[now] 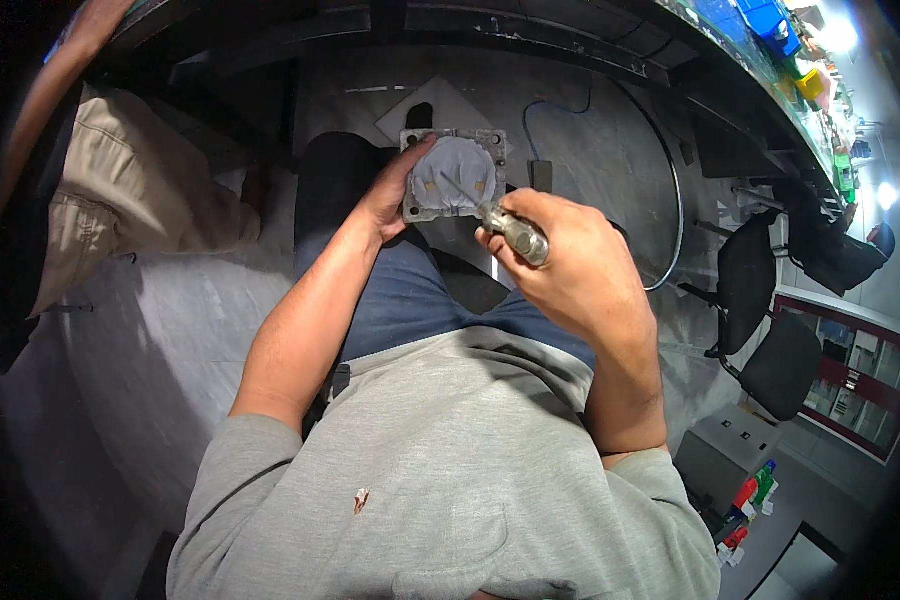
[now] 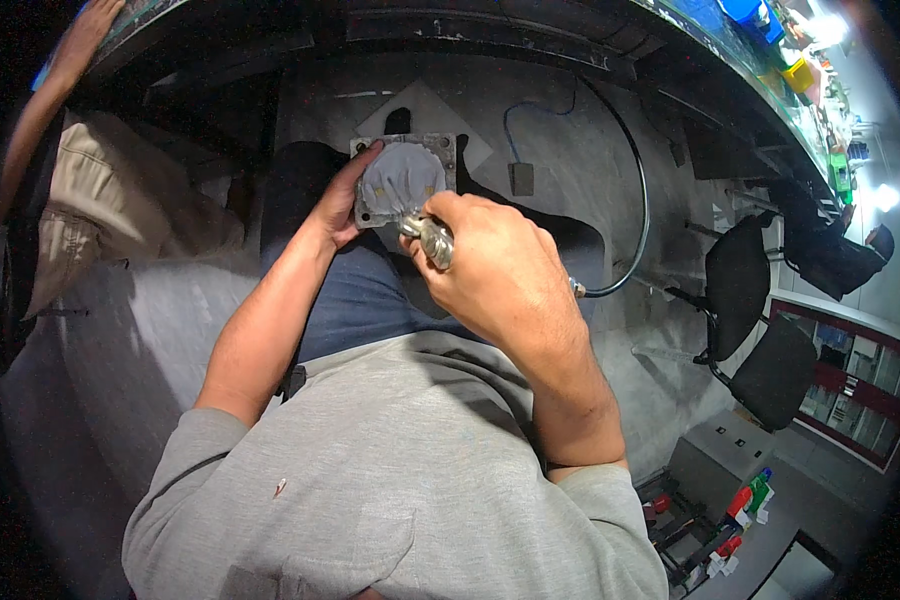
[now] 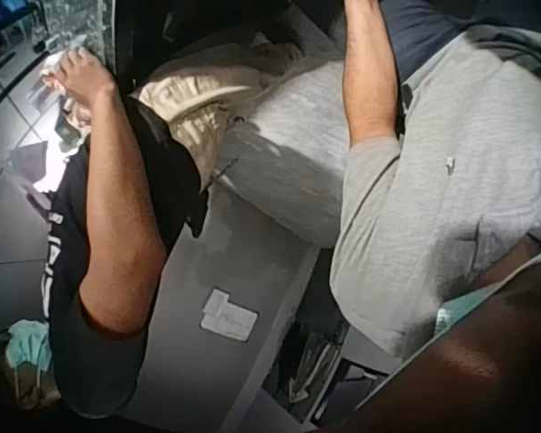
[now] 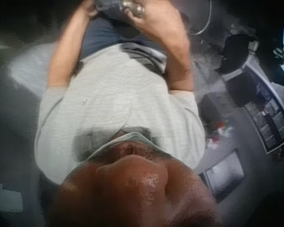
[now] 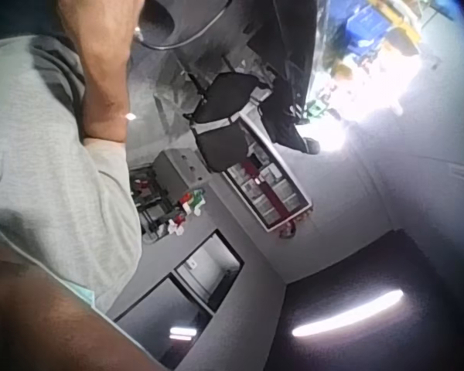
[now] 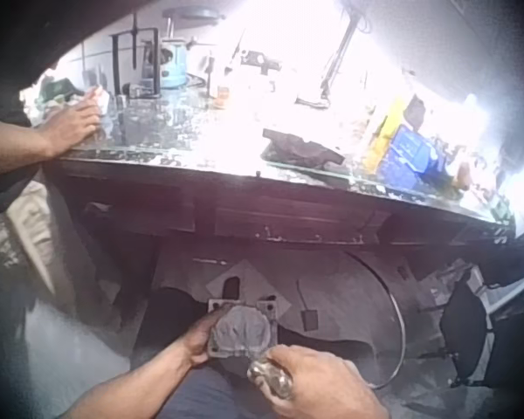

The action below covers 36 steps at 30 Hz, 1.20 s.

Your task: The person applies liquid to a dental mold using a brush, blows air onto the mold with an air nozzle, places artificial teeth into the mold cavities by hand, and applies liquid from a bottle onto the molds using a brush tool.

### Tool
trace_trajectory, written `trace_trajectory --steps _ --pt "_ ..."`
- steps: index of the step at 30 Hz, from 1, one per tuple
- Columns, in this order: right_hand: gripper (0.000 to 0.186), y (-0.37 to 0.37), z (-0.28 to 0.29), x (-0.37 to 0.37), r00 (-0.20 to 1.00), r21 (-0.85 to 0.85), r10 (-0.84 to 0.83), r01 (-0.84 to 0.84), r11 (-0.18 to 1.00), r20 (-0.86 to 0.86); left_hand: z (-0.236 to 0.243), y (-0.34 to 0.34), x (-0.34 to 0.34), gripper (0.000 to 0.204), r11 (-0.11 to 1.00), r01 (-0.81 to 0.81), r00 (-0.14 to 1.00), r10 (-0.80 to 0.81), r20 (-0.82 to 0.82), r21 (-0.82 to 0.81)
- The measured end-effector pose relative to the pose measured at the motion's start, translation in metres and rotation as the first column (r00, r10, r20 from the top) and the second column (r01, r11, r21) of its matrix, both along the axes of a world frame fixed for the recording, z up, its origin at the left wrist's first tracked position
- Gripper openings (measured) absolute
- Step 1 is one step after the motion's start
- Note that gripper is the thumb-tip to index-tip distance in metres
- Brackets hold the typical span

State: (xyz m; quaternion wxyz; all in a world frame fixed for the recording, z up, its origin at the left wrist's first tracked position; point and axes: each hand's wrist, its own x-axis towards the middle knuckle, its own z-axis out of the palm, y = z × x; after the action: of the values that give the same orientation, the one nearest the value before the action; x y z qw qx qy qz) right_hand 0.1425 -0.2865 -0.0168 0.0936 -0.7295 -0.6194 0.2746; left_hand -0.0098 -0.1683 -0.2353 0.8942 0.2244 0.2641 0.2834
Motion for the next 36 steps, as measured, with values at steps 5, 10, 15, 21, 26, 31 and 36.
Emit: trace_trajectory --steps 5,10,15,21,26,31,36 --pt "0.027 -0.005 0.001 0.002 1.000 0.028 0.017 -0.018 0.999 0.006 0.003 -0.001 0.000 0.059 1.000 -0.001 1.000 0.001 0.010 0.006" --pt "0.024 -0.014 0.003 0.011 0.999 -0.038 0.002 -0.004 0.999 -0.042 -0.003 0.000 0.001 0.064 1.000 -0.006 1.000 0.006 0.024 -0.012" --pt "0.028 -0.026 0.013 0.037 0.911 0.017 -0.100 0.117 0.993 -0.400 0.020 -0.004 0.001 0.066 0.993 -0.111 0.990 0.107 -0.097 -0.036" --pt "0.030 -0.042 0.017 0.122 0.611 0.197 -0.324 0.631 0.750 -0.722 0.120 -0.025 -0.021 0.058 0.866 -0.384 0.919 0.324 0.224 0.321" --pt "0.032 0.027 -0.057 0.184 0.319 0.208 -0.061 0.739 0.641 -0.946 0.228 0.038 -0.031 0.059 0.748 -0.511 0.854 0.385 0.351 0.423" --pt "0.029 0.124 -0.118 0.203 0.323 0.269 -0.022 0.824 0.498 -0.946 0.295 0.147 -0.022 0.048 0.637 -0.551 0.814 0.553 0.178 0.540" --pt "0.054 0.168 -0.147 0.204 0.721 0.557 -0.369 0.690 0.462 -0.586 0.280 0.209 -0.027 0.038 0.715 -0.467 0.854 0.517 0.056 0.520"
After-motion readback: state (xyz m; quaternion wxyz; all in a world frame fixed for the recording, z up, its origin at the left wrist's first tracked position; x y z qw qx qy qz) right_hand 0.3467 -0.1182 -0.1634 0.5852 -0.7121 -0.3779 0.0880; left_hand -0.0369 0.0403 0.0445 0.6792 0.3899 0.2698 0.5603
